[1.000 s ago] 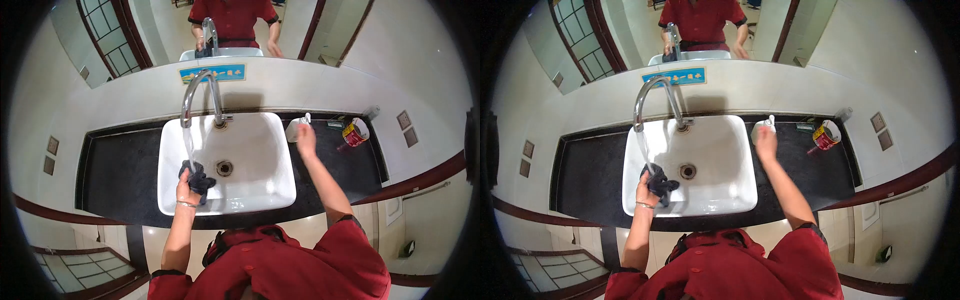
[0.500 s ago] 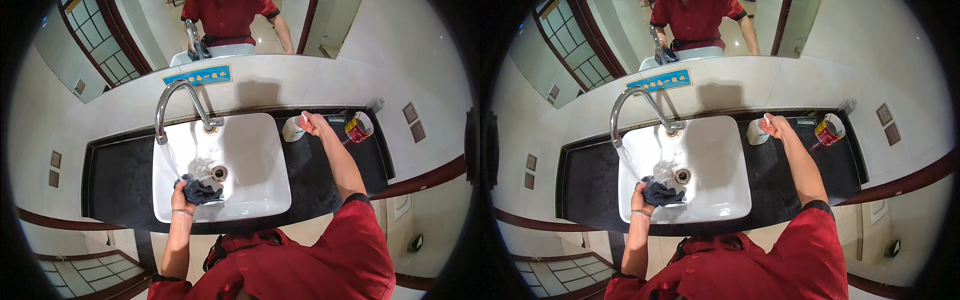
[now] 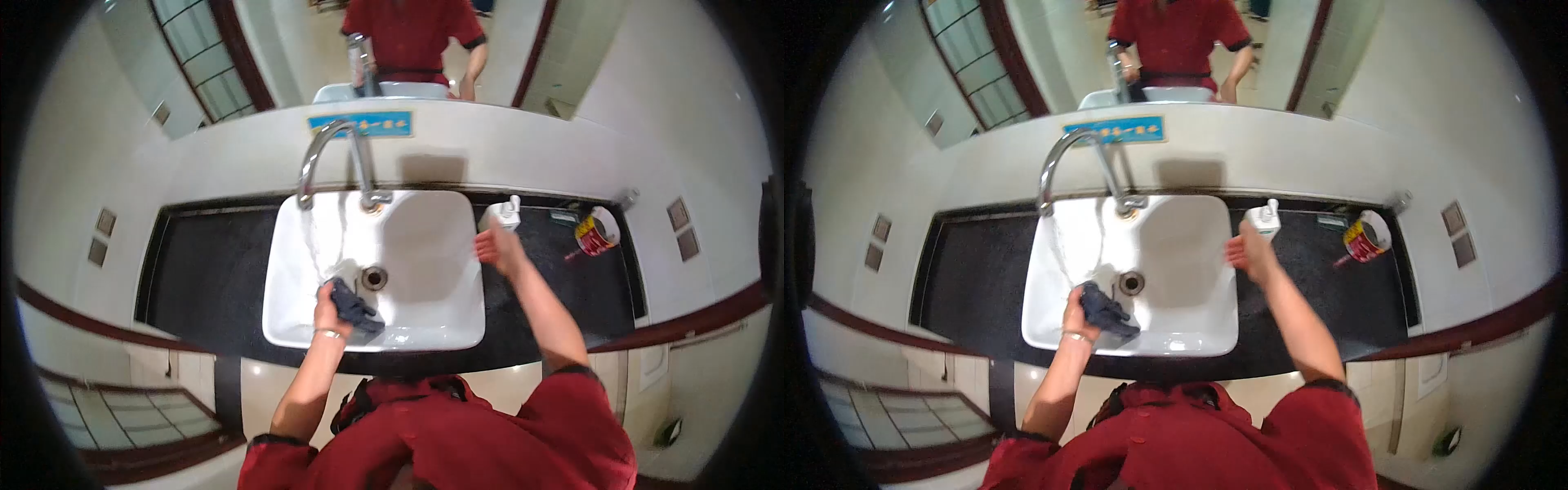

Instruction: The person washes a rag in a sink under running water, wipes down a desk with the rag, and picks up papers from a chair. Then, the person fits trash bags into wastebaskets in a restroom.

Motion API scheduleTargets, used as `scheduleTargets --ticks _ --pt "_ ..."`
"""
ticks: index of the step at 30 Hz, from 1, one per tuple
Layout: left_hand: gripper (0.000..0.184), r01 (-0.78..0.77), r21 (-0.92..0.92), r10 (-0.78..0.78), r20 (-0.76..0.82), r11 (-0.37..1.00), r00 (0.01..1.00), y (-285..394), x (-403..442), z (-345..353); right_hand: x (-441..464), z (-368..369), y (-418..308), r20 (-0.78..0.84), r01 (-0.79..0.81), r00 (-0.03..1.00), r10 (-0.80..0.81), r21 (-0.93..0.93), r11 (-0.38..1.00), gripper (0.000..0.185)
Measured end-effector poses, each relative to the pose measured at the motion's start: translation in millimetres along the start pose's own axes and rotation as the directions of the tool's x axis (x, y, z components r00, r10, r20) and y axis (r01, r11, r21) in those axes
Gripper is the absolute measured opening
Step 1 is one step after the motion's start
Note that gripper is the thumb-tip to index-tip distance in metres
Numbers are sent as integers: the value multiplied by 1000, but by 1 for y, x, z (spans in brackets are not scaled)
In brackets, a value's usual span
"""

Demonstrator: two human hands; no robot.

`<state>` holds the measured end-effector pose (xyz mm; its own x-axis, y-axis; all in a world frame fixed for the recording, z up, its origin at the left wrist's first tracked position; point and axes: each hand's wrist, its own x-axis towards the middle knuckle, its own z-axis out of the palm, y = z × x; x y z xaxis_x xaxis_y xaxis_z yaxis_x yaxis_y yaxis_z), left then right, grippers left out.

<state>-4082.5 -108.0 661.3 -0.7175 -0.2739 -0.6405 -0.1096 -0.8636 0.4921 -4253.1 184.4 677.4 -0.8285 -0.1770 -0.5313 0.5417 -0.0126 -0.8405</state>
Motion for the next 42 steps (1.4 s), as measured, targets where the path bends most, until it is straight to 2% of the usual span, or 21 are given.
scheduleTargets --ticks 2,4,8,9,10,13,14,16,19,20,21,22,26,29,31,32,36,39,40,41,42 --pt "29 64 -54 -69 -106 997 992 -11 11 13 -17 66 63 418 276 894 -161 -232 933 49" --pt "32 109 -15 -110 -167 994 980 -33 13 31 -34 153 118 324 507 858 -399 -404 761 48" --pt "40 109 -43 -110 -21 993 994 -49 12 27 -82 192 40 277 -182 934 225 -174 968 46" --pt "44 85 38 -79 -150 996 986 -33 4 32 -59 202 90 352 316 905 -240 -179 932 44" --pt "44 81 27 -76 -150 996 986 -29 13 20 -40 210 145 339 736 671 -660 -409 539 42" --pt "45 126 99 -123 -34 987 992 -34 27 -2 -44 222 120 313 701 692 -651 -508 500 40" --pt "44 79 66 -78 -30 995 997 -39 13 11 -31 212 109 312 417 892 -328 -285 863 38" --pt "40 -8 40 3 138 999 990 -36 12 2 -41 215 107 485 476 817 -313 -260 840 37" --pt "35 80 116 -94 121 990 988 -16 -15 17 -38 228 145 460 894 243 -854 -448 14 37" --pt "32 119 164 -138 113 979 984 -4 -25 23 -42 223 119 479 761 628 -614 -212 613 39" --pt "30 158 211 -181 97 965 979 3 -29 23 -44 211 86 603 246 773 -196 0 969 42" --pt "26 130 217 -173 192 968 966 -2 -13 4 -38 201 77 702 -137 696 151 -76 988 43" --pt "23 -158 401 86 192 903 978 56 -16 -13 -3 164 110 780 443 591 206 -527 725 41" --pt "28 -257 407 183 213 877 960 56 -9 -33 -17 180 95 581 -37 814 -18 83 996 32" --pt "36 118 235 -66 -218 965 974 46 -23 -12 -39 207 88 583 -105 812 -23 185 977 26" --pt "45 310 245 -199 -393 919 898 27 0 -21 -46 221 102 545 223 818 -185 -5 975 25" --pt "37 135 -129 -109 194 982 975 -10 37 -41 -91 247 94 711 824 565 -420 -514 238 38" --pt "31 248 -254 -128 411 935 902 -13 33 -19 -30 237 93 643 747 603 -472 -663 52 41" --pt "34 120 -31 -107 281 992 954 -2 2 9 -21 234 81 380 508 845 -377 -791 342 42" --pt "36 16 216 -50 152 976 987 4 -11 19 -29 238 91 379 509 845 -378 -788 348 42" --pt "35 82 -11 -78 222 997 972 -9 28 -11 -37 242 106 406 560 768 -496 -801 211 43"
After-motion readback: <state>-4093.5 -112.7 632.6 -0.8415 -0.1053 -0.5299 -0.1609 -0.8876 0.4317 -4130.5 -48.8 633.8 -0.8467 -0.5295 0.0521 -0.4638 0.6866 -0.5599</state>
